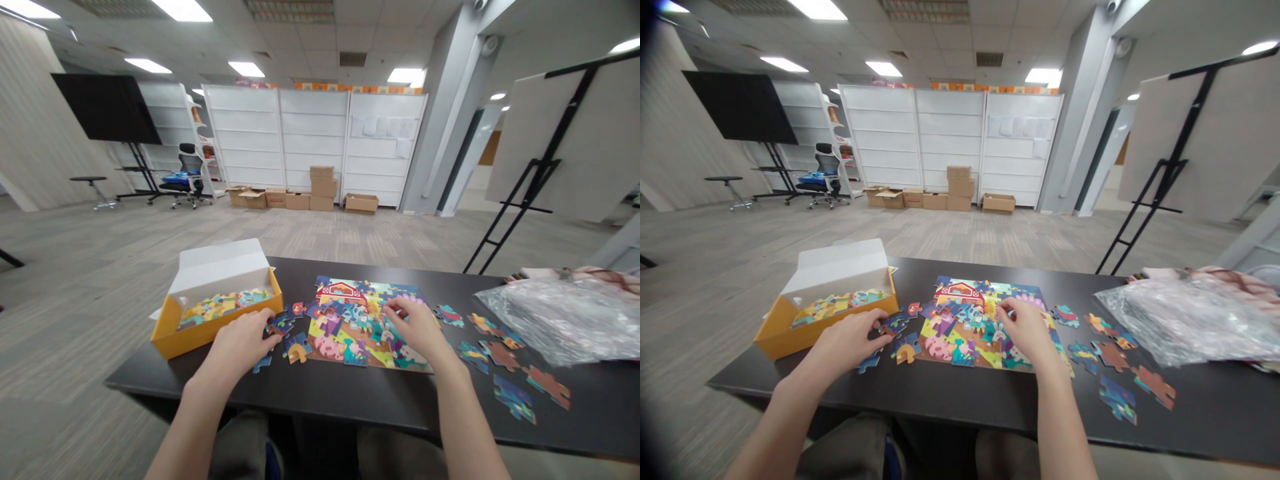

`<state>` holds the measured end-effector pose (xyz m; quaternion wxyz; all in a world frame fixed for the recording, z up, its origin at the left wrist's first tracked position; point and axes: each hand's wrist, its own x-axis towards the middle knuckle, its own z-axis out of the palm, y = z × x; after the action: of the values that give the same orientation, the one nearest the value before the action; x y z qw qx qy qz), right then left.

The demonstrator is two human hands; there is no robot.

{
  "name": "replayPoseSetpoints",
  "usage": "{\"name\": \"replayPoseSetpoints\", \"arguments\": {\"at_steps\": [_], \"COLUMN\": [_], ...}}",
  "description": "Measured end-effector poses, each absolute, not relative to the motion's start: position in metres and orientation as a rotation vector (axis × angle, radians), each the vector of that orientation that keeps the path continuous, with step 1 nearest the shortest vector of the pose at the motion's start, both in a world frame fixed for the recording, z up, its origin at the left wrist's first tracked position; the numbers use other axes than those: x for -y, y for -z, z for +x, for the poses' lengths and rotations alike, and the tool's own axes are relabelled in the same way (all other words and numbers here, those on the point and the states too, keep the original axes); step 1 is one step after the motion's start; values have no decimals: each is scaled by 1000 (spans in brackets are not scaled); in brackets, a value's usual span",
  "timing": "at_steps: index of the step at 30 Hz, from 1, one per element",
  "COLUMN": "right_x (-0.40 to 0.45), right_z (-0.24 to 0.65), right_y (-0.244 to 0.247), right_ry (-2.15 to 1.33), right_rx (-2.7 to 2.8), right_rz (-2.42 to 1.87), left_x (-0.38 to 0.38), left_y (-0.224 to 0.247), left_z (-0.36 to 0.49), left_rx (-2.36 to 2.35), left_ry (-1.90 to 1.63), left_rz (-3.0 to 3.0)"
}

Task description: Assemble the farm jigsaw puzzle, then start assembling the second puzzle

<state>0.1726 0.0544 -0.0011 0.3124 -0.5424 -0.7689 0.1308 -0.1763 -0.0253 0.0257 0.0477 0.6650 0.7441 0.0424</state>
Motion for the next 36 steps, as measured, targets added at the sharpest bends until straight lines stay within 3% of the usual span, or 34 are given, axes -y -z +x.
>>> {"name": "replayPoseSetpoints", "arguments": {"at_steps": [8, 13, 18, 30, 36], "right_x": [-55, -55, -53, -56, -55], "right_z": [171, 153, 125, 108, 107], "right_y": [2, -7, -11, 2, -1], "right_ry": [-349, -345, -319, -282, -292], "right_rx": [2050, 2100, 2241, 2315, 2293], "right_rz": [-1426, -1414, -1446, -1590, -1595], "left_x": [28, 14, -15, -46, -54], "left_y": [-28, -36, -33, -8, -1], "left_z": [-174, -142, -103, -69, -79], "left_rx": [-2284, -1996, -1837, -1973, -1855], "left_ry": [-135, -424, -436, -457, -803], "left_rz": [2088, 2361, 2494, 2436, 2083]}}
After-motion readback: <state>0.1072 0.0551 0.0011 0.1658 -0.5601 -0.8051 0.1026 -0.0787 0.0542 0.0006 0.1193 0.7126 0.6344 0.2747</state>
